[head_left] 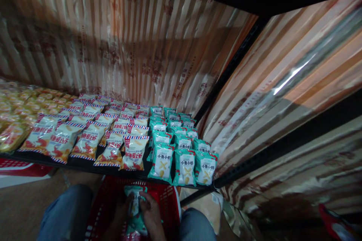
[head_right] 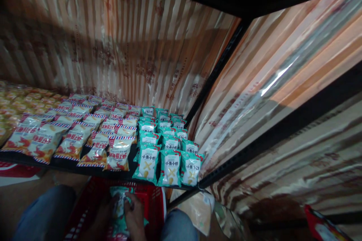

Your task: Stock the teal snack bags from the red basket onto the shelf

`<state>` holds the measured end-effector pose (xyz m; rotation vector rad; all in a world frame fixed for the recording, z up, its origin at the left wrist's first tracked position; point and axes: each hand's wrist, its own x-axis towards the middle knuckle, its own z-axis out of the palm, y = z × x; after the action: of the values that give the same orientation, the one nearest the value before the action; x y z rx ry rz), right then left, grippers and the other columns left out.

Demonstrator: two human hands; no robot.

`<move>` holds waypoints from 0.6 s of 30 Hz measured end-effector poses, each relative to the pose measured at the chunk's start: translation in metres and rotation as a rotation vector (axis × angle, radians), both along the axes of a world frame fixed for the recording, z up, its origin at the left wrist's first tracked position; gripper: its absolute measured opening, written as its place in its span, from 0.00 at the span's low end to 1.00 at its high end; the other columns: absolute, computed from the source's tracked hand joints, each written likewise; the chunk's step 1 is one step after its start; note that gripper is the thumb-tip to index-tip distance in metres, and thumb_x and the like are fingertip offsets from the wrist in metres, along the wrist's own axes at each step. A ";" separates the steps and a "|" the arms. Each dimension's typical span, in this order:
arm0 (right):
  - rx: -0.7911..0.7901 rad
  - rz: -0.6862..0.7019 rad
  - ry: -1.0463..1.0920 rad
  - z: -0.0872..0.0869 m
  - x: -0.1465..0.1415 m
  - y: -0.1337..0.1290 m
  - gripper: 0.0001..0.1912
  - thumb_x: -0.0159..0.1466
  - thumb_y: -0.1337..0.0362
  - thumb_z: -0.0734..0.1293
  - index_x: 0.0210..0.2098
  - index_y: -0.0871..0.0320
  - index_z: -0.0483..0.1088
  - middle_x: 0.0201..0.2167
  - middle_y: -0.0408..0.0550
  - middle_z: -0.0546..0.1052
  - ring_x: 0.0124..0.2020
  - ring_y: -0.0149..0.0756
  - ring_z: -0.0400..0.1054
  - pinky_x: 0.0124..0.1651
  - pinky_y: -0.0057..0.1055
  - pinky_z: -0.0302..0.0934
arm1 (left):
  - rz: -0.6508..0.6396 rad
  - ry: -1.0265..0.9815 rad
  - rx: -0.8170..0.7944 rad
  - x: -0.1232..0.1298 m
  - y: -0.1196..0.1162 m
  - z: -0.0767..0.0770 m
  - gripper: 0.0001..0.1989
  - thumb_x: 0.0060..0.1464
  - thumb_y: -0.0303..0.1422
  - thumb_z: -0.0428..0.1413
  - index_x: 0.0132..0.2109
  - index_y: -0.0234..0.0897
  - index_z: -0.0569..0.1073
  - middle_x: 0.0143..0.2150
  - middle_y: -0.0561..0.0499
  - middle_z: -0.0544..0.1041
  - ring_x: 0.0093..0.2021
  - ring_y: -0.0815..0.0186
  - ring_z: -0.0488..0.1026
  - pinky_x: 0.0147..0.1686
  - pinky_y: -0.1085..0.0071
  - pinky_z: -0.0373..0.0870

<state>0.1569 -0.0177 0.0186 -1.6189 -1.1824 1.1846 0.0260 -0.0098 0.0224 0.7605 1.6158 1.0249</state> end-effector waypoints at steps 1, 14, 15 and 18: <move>0.007 0.008 0.001 0.003 0.001 -0.001 0.21 0.53 0.50 0.66 0.42 0.54 0.77 0.37 0.50 0.79 0.41 0.45 0.72 0.45 0.36 0.65 | -0.014 -0.019 0.005 0.000 0.005 -0.001 0.16 0.57 0.41 0.54 0.50 0.37 0.69 0.48 0.48 0.72 0.45 0.61 0.72 0.42 0.61 0.72; 0.177 0.002 0.024 0.031 -0.008 -0.019 0.20 0.58 0.56 0.63 0.48 0.54 0.72 0.38 0.47 0.78 0.38 0.38 0.72 0.43 0.30 0.65 | -0.101 -0.055 0.188 -0.012 -0.001 0.025 0.28 0.32 0.57 0.58 0.31 0.37 0.72 0.26 0.50 0.76 0.29 0.60 0.73 0.31 0.67 0.70; 0.200 -0.013 0.063 0.033 -0.010 -0.020 0.22 0.58 0.56 0.63 0.51 0.55 0.70 0.41 0.48 0.78 0.40 0.38 0.72 0.45 0.30 0.64 | -0.094 -0.037 0.199 -0.012 -0.002 0.028 0.28 0.33 0.57 0.57 0.31 0.36 0.72 0.27 0.49 0.77 0.30 0.60 0.74 0.32 0.67 0.70; 0.239 -0.035 0.185 0.035 -0.016 -0.024 0.31 0.59 0.55 0.63 0.61 0.56 0.58 0.48 0.51 0.75 0.46 0.39 0.71 0.49 0.32 0.63 | -0.049 0.037 0.222 -0.011 -0.007 0.036 0.26 0.37 0.57 0.54 0.30 0.37 0.71 0.26 0.50 0.75 0.31 0.60 0.73 0.32 0.68 0.69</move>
<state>0.1406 -0.0418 0.0538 -1.3182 -1.1261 1.1000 0.0152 -0.0172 0.0584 0.9678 1.5220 1.1732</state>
